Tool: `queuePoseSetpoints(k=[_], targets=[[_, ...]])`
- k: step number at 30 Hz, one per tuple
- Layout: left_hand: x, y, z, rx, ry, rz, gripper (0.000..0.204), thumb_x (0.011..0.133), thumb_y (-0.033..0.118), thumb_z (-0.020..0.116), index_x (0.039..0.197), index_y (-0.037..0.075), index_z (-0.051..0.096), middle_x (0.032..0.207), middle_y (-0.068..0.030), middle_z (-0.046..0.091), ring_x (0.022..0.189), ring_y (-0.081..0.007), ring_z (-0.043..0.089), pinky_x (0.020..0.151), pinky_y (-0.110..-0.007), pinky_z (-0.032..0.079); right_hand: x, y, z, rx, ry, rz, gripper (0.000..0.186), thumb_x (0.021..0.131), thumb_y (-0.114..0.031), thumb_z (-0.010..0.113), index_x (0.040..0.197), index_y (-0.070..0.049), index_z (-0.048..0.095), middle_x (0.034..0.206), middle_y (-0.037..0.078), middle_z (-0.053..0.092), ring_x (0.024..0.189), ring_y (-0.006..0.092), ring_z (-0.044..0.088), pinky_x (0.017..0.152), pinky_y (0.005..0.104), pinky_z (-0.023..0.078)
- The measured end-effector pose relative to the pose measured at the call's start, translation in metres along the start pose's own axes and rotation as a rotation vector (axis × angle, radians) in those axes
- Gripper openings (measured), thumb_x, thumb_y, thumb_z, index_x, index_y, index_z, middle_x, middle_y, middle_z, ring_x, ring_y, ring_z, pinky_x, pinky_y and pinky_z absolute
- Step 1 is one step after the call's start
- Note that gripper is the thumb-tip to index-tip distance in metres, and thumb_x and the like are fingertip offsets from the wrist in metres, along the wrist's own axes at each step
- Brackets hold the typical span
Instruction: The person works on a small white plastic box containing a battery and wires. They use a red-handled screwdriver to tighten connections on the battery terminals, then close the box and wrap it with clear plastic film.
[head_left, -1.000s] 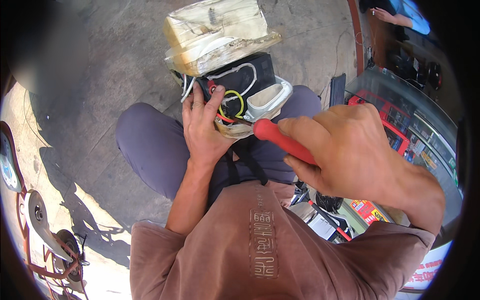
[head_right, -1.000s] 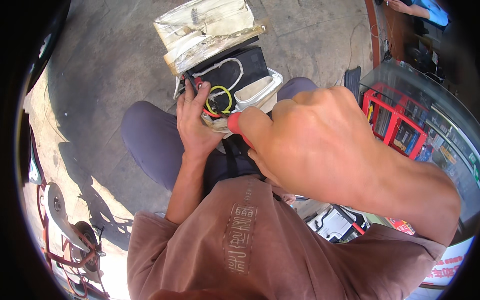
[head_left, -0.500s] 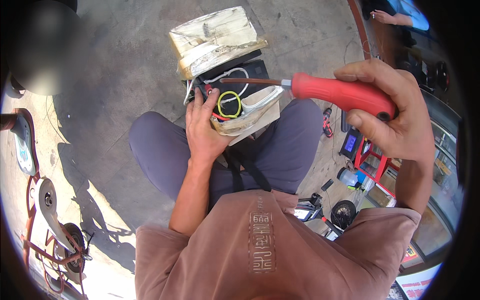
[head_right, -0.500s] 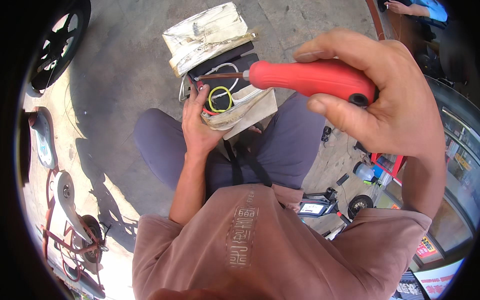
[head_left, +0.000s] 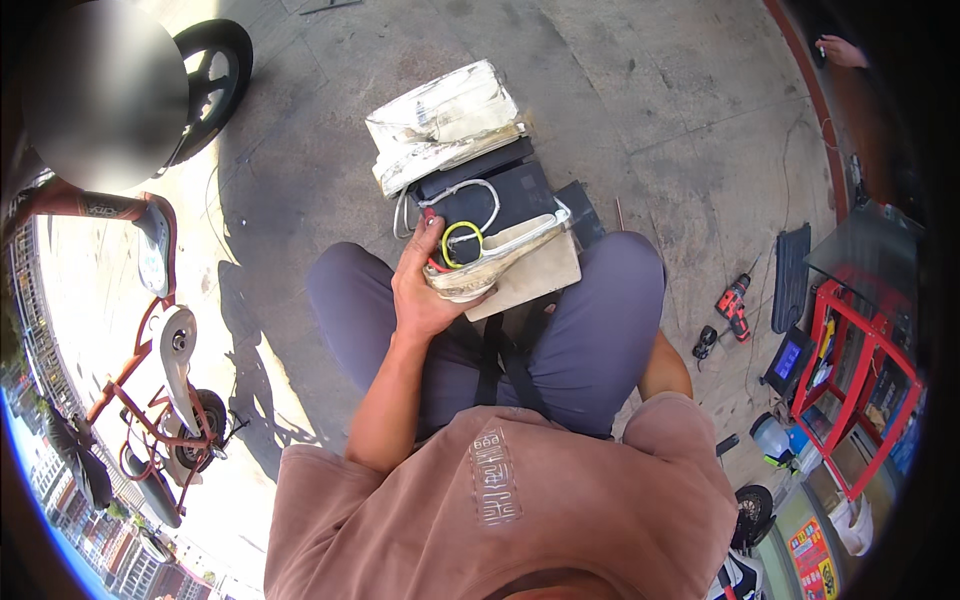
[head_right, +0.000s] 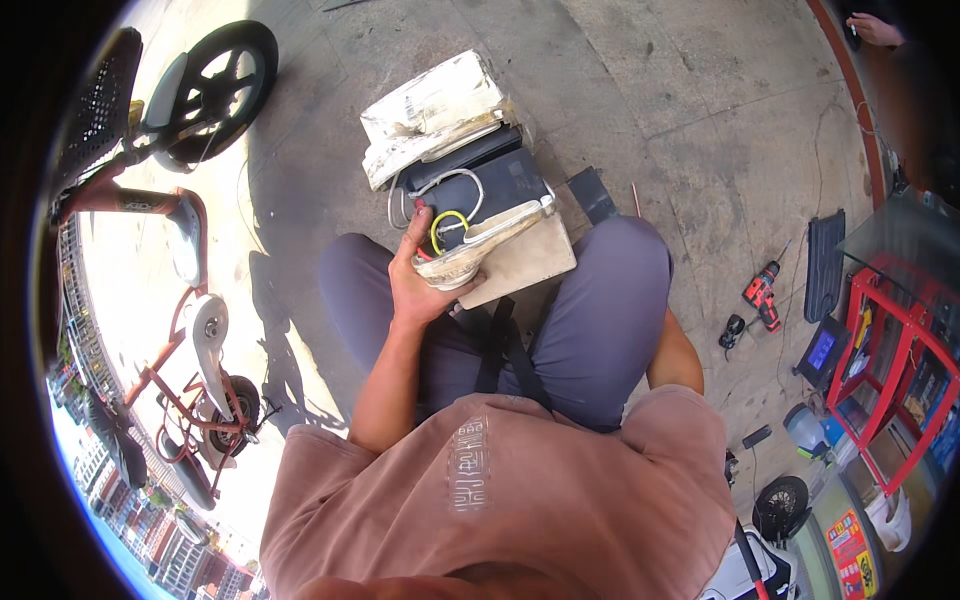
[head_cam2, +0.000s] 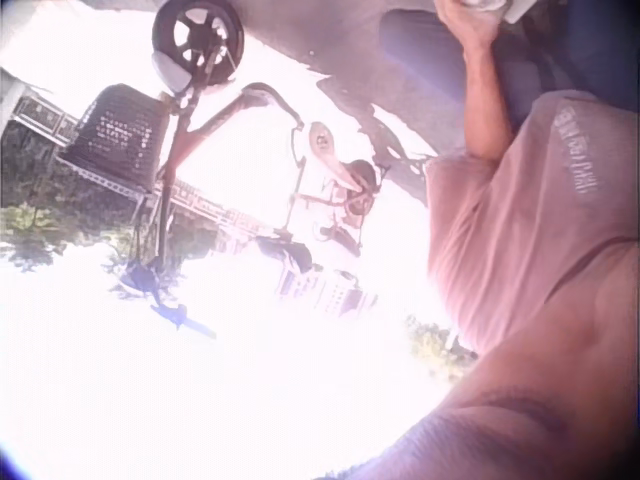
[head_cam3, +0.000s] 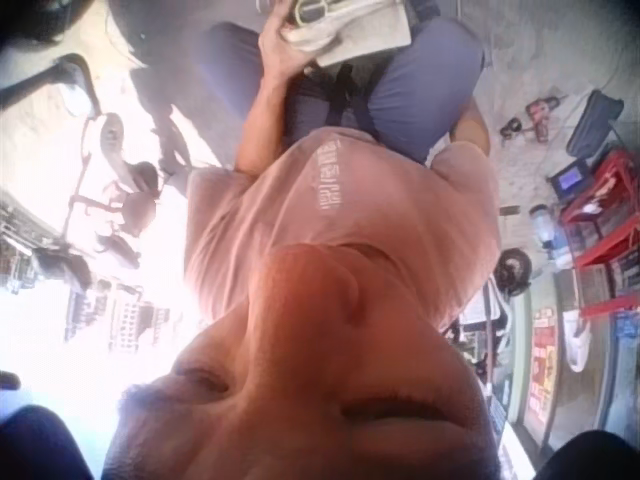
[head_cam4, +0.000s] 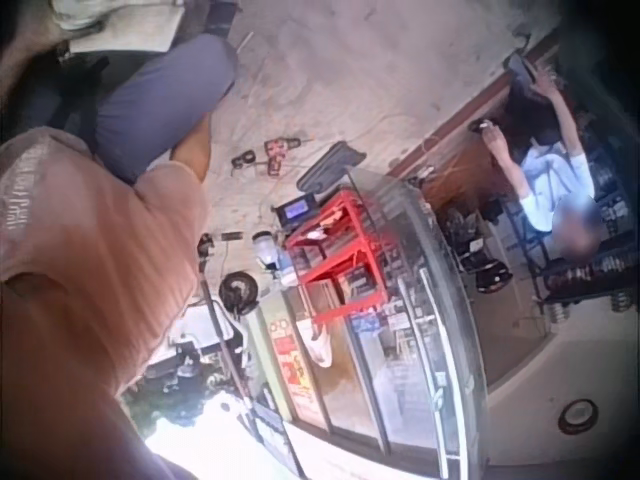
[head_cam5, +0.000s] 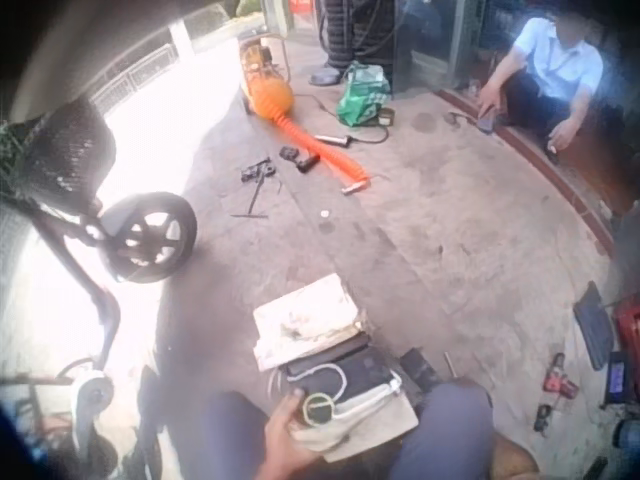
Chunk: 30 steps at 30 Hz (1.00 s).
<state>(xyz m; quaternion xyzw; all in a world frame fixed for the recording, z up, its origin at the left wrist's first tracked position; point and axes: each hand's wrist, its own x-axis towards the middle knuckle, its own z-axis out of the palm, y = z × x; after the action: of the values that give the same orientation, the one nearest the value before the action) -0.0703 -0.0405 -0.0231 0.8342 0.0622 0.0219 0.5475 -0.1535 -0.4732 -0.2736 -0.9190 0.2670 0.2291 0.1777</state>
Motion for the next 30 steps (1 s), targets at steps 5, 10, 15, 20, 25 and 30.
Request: queuePoseSetpoints(k=[5, 10, 15, 20, 25, 30], targets=[[0.0, -0.002, -0.003, -0.005, -0.023, -0.031, 0.104, 0.051, 0.021, 0.1, 0.139, -0.005, 0.054, 0.145, -0.0276, 0.053, 0.137, -0.035, 0.052, 0.115, -0.04, 0.041, 0.033, -0.006, -0.062, 0.453, 0.348, -0.071, 0.035, 0.102, -0.021, 0.062, 0.126, 0.003, 0.057, 0.112, 0.012, 0.068, 0.095, 0.0177, 0.063, 0.085, 0.0306, 0.051], [-0.005, -0.005, -0.012, 0.041, -0.034, -0.055, 0.109, 0.052, 0.017, 0.101, 0.145, -0.006, 0.047, 0.151, -0.0239, 0.048, 0.136, -0.0288, 0.051, 0.116, -0.039, 0.04, -0.104, -0.183, -0.24, 1.012, 0.332, -0.56, 0.034, 0.102, -0.015, 0.059, 0.131, 0.002, 0.057, 0.125, 0.012, 0.062, 0.109, 0.0165, 0.06, 0.096, 0.0309, 0.048], [-0.001, -0.005, -0.005, 0.048, -0.063, -0.022, 0.108, 0.053, 0.016, 0.101, 0.145, -0.005, 0.047, 0.15, -0.0203, 0.05, 0.137, -0.0259, 0.051, 0.116, -0.037, 0.039, -0.19, -0.235, -0.158, 1.534, -0.228, -0.122, 0.058, 0.097, -0.019, 0.069, 0.143, -0.003, 0.036, 0.121, 0.009, 0.057, 0.103, 0.0151, 0.06, 0.089, 0.0291, 0.051], [0.001, 0.015, -0.014, 0.164, -0.044, 0.013, 0.101, 0.055, 0.022, 0.099, 0.142, 0.001, 0.053, 0.144, -0.0233, 0.054, 0.137, -0.0332, 0.051, 0.114, -0.04, 0.041, -0.203, -0.263, -0.112, 1.49, -0.601, 0.077, 0.067, 0.098, -0.027, 0.07, 0.145, -0.007, 0.027, 0.119, 0.009, 0.06, 0.092, 0.0181, 0.067, 0.074, 0.0333, 0.06], [-0.002, 0.024, -0.019, 0.157, -0.02, -0.071, 0.102, 0.055, 0.022, 0.098, 0.145, 0.006, 0.052, 0.142, -0.0224, 0.056, 0.135, -0.0369, 0.052, 0.111, -0.042, 0.044, -0.193, -0.291, -0.112, 1.307, -0.542, -0.047, 0.058, 0.099, -0.035, 0.068, 0.143, -0.007, 0.041, 0.12, 0.01, 0.064, 0.088, 0.017, 0.07, 0.061, 0.0287, 0.06], [0.01, 0.041, -0.069, 0.203, -0.402, -0.002, 0.095, 0.065, 0.031, 0.093, 0.147, 0.01, 0.051, 0.14, -0.0234, 0.057, 0.127, -0.0385, 0.058, 0.101, -0.044, 0.052, -0.196, -0.292, -0.12, 1.295, -0.547, 0.04, 0.056, 0.1, -0.038, 0.066, 0.143, -0.012, 0.041, 0.115, 0.008, 0.066, 0.088, 0.0174, 0.07, 0.064, 0.0297, 0.06]])
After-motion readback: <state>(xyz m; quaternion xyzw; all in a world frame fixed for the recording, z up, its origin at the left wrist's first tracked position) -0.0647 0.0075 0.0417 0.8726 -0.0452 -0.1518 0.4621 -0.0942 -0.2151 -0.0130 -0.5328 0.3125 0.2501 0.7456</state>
